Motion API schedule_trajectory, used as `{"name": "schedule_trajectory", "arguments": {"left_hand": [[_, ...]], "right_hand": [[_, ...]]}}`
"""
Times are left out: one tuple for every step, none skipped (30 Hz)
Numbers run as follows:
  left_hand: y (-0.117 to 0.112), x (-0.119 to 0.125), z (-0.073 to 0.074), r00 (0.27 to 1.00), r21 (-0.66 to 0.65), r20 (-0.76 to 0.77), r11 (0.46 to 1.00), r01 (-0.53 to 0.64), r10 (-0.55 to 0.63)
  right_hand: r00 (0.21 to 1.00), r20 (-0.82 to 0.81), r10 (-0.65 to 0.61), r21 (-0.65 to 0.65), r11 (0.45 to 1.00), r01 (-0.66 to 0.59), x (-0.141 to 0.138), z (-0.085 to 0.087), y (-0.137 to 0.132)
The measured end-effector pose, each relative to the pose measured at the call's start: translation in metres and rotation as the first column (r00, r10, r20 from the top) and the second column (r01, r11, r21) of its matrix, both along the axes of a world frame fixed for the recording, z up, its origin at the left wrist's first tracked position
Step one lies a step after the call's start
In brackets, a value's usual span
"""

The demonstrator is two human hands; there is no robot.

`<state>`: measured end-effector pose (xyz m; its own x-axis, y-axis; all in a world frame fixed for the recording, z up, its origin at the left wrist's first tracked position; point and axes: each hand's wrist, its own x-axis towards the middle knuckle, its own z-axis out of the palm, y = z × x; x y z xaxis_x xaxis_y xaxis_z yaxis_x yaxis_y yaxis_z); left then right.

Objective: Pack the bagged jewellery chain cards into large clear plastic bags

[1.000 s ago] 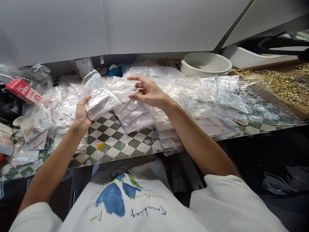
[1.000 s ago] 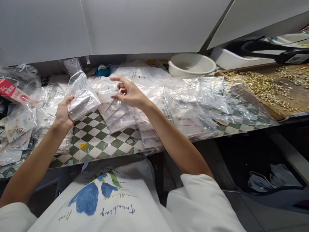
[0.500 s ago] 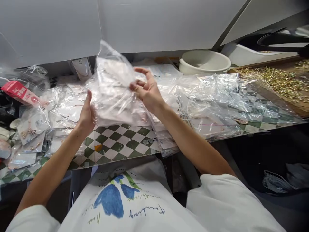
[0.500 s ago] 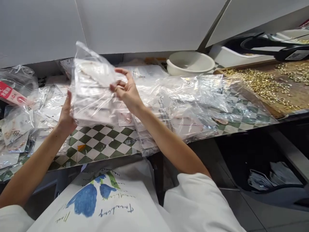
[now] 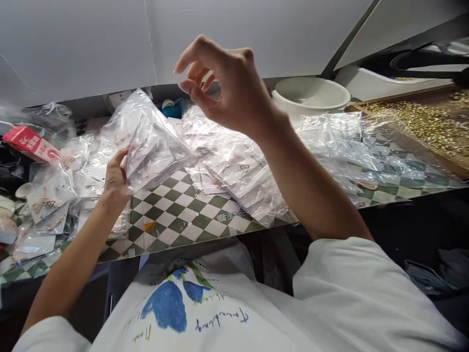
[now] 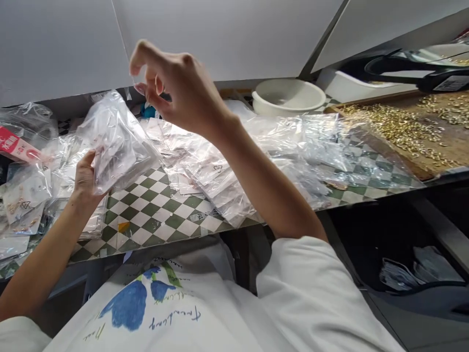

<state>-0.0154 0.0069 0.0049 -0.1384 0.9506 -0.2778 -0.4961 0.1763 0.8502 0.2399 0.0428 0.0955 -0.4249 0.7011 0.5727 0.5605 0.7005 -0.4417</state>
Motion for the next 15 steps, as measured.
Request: {"name": "schedule_trajectory", "arguments": {"left_hand": [[0.000,-0.001,0.001,1.000,0.006,0.009,1.000,-0.022,0.022],[0.000,-0.001,0.002,0.999,0.015,0.016,0.999,-0.040,0.040],[0.000,-0.001,0.003,0.998,0.027,0.018,0.998,-0.053,0.053],[0.001,-0.001,0.004,0.998,0.041,0.017,0.997,-0.061,0.060],[0.001,-0.002,0.004,0.998,0.057,0.015,0.996,-0.069,0.068],[0.002,-0.002,0.004,0.997,0.069,0.013,0.994,-0.081,0.080],[0.003,-0.002,0.004,0.996,0.076,0.011,0.993,-0.091,0.091],[0.003,-0.003,0.003,0.995,0.079,0.013,0.992,-0.101,0.100],[0.004,-0.003,0.002,0.994,0.079,0.021,0.991,-0.108,0.106],[0.004,-0.004,0.001,0.993,0.077,0.033,0.991,-0.114,0.112],[0.005,-0.004,0.001,0.992,0.077,0.043,0.990,-0.122,0.119],[0.005,-0.004,0.000,0.991,0.076,0.049,0.989,-0.126,0.122],[0.005,-0.004,-0.001,0.990,0.073,0.050,0.988,-0.135,0.132],[0.005,-0.004,-0.001,0.989,0.066,0.046,0.987,-0.145,0.142],[0.005,-0.004,-0.001,0.987,0.059,0.038,0.986,-0.156,0.154]], "right_hand": [[0.992,0.124,-0.030,0.040,0.999,0.025,0.000,0.005,0.001],[0.970,0.242,-0.019,0.020,1.000,0.015,0.000,0.006,0.002],[0.937,0.348,0.036,-0.068,0.998,-0.013,-0.001,0.003,0.003],[0.892,0.433,0.128,-0.205,0.978,-0.041,-0.002,-0.003,0.005],[0.841,0.489,0.233,-0.350,0.935,-0.056,-0.003,-0.012,0.007],[0.789,0.526,0.317,-0.463,0.885,-0.047,-0.004,-0.022,0.009],[0.743,0.556,0.371,-0.532,0.847,-0.025,-0.006,-0.034,0.011],[0.716,0.579,0.391,-0.559,0.829,-0.001,-0.007,-0.045,0.012],[0.707,0.592,0.387,-0.560,0.828,0.015,-0.009,-0.056,0.013],[0.710,0.596,0.375,-0.549,0.836,0.020,-0.010,-0.065,0.015],[0.715,0.593,0.370,-0.546,0.838,0.019,-0.010,-0.072,0.017],[0.716,0.585,0.381,-0.554,0.832,0.010,-0.009,-0.076,0.019],[0.716,0.571,0.401,-0.570,0.822,-0.006,-0.007,-0.078,0.022],[0.720,0.553,0.419,-0.582,0.812,-0.025,-0.004,-0.078,0.025],[0.733,0.529,0.428,-0.586,0.809,-0.049,0.001,-0.076,0.029]]}}
